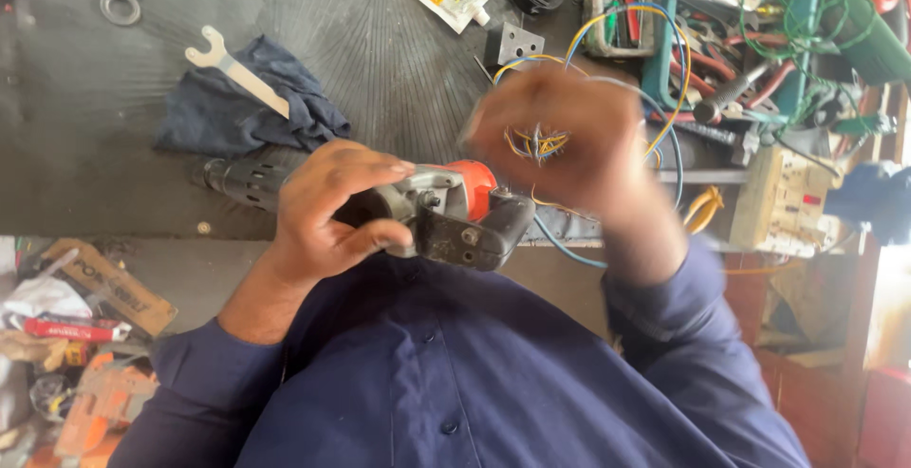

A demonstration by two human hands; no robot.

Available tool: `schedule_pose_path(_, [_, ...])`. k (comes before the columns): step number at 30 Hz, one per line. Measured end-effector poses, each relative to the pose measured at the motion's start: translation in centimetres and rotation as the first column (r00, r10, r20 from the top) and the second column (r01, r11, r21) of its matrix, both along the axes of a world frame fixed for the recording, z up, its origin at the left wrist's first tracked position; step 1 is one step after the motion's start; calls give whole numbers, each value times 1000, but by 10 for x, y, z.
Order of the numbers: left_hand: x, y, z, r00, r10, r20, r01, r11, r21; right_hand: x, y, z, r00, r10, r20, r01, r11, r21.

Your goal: The person applies grease to the internal components of a disassembled angle grinder, wipes the exterior with a cloth, and uses a wrench to tighten a nut on the tool's housing. The person handles the angle grinder, grease, cloth, and wrench throughout the process.

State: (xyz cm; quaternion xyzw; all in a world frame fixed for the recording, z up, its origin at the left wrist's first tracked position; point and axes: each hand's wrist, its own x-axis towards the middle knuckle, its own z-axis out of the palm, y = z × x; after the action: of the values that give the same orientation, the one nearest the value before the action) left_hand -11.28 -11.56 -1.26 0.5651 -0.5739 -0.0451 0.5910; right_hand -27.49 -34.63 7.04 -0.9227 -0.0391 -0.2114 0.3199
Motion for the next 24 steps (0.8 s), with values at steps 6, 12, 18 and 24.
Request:
schedule_pose_path(6, [5,5,-16,981,-85,-177,72,994,-81,15,105,22,957,-285,-43,286,958,22])
schedule_pose_path(12, [9,-1,-11,936,-157,-316,117,983,-142,22,107,14,926,-376,-39,375,926,-32])
schedule_pose_path(18, [14,-14,-9,834,-282,-475,262,959,-110,19,113,8,877,-480,-25,480,877,-3])
schedule_pose_path(24, [7,-23,-17,450,-410,-793,384,891,-243,18,112,6,871,-492,6,492,869,-48])
